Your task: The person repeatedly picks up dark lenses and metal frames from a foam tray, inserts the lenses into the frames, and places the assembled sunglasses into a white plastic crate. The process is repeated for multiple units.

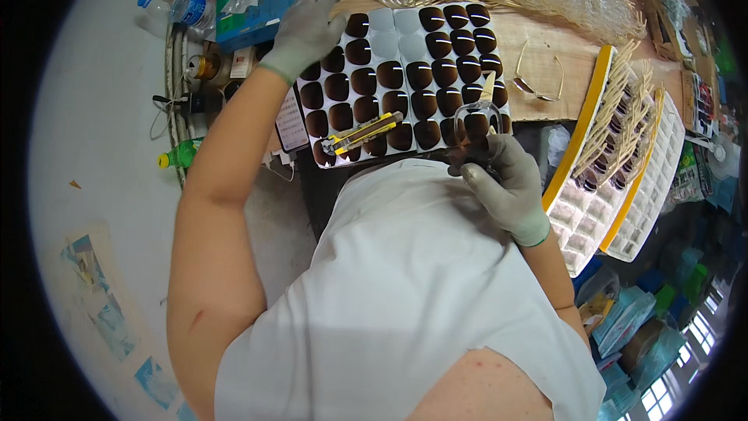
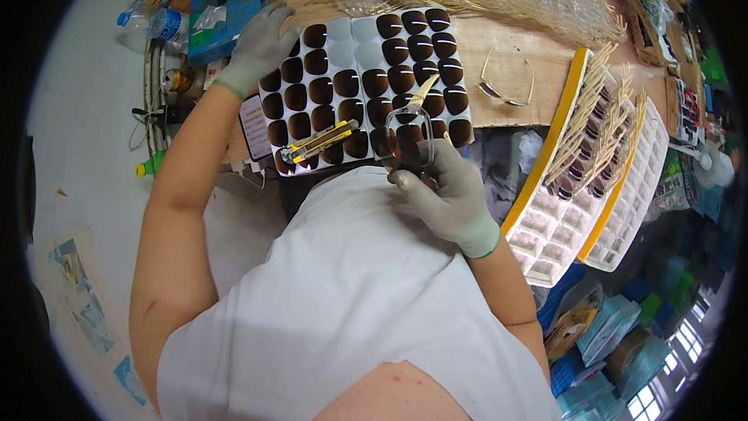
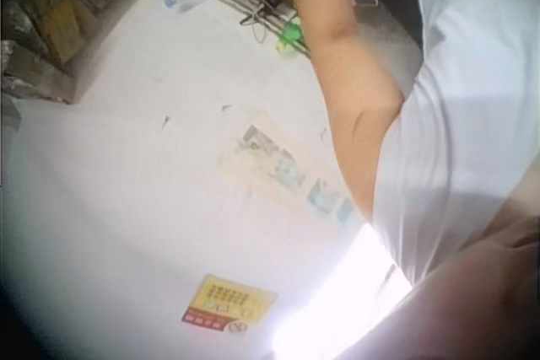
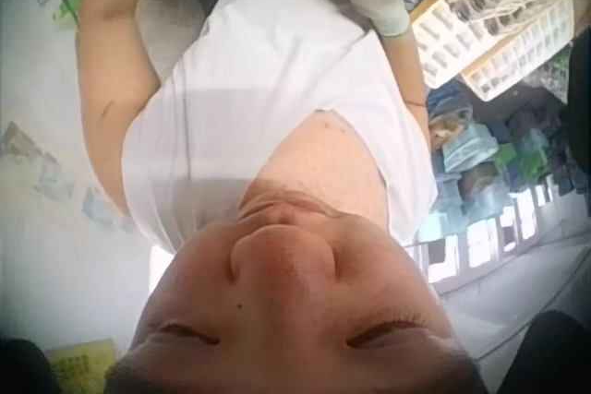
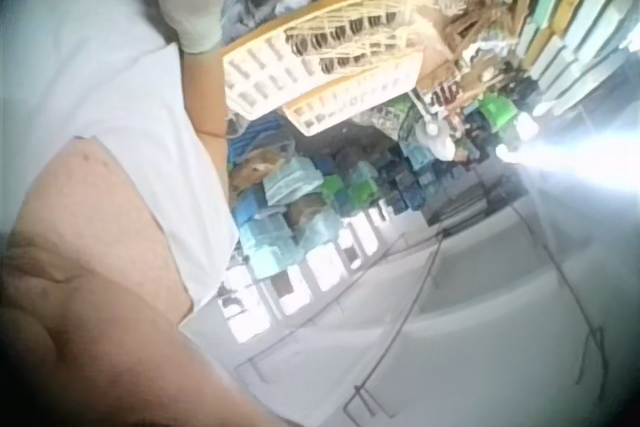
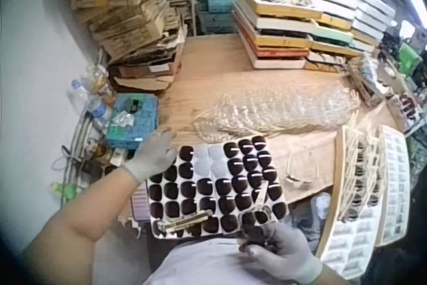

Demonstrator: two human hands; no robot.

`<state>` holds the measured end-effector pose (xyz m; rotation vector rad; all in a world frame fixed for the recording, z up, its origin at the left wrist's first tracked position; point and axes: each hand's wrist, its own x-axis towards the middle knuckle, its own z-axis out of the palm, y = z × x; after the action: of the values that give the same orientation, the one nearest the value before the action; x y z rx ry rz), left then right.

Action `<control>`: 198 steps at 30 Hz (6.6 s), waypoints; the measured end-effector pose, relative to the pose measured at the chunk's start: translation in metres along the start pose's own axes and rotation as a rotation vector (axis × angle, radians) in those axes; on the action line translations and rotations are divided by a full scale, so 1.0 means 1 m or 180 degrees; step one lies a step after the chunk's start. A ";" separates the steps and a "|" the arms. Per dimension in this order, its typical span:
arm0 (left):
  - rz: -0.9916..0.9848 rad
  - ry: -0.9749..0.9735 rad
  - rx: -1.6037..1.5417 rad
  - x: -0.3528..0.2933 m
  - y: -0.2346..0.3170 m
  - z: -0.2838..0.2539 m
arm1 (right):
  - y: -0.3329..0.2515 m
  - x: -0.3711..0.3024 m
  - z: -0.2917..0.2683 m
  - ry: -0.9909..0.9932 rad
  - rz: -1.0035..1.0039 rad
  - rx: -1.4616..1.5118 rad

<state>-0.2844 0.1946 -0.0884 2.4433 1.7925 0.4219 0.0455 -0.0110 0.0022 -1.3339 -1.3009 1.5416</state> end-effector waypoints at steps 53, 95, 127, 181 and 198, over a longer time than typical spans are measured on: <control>-0.0714 -0.1394 -0.4494 -0.180 0.093 -0.172 | -0.059 -0.001 0.106 -0.1060 -0.0049 0.0207; -0.1352 0.0755 0.0418 0.118 0.030 0.103 | 0.145 0.141 -0.165 -0.0252 0.1135 -0.5091; 0.0020 -0.0849 -0.3706 -0.166 0.104 -0.084 | 0.052 0.171 0.048 0.0109 -0.0455 -0.3867; -0.0004 -0.1462 -0.3646 -0.176 0.117 -0.125 | -0.052 0.051 0.040 -0.1949 0.1002 0.0661; -0.0540 -0.1988 -0.4807 -0.204 0.090 -0.129 | -0.032 0.008 0.083 -0.1288 0.0656 0.1174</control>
<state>-0.2921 -0.0389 0.0202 1.1195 0.7790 0.5766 -0.0401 -0.0152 0.0274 -0.9744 -1.0544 2.1576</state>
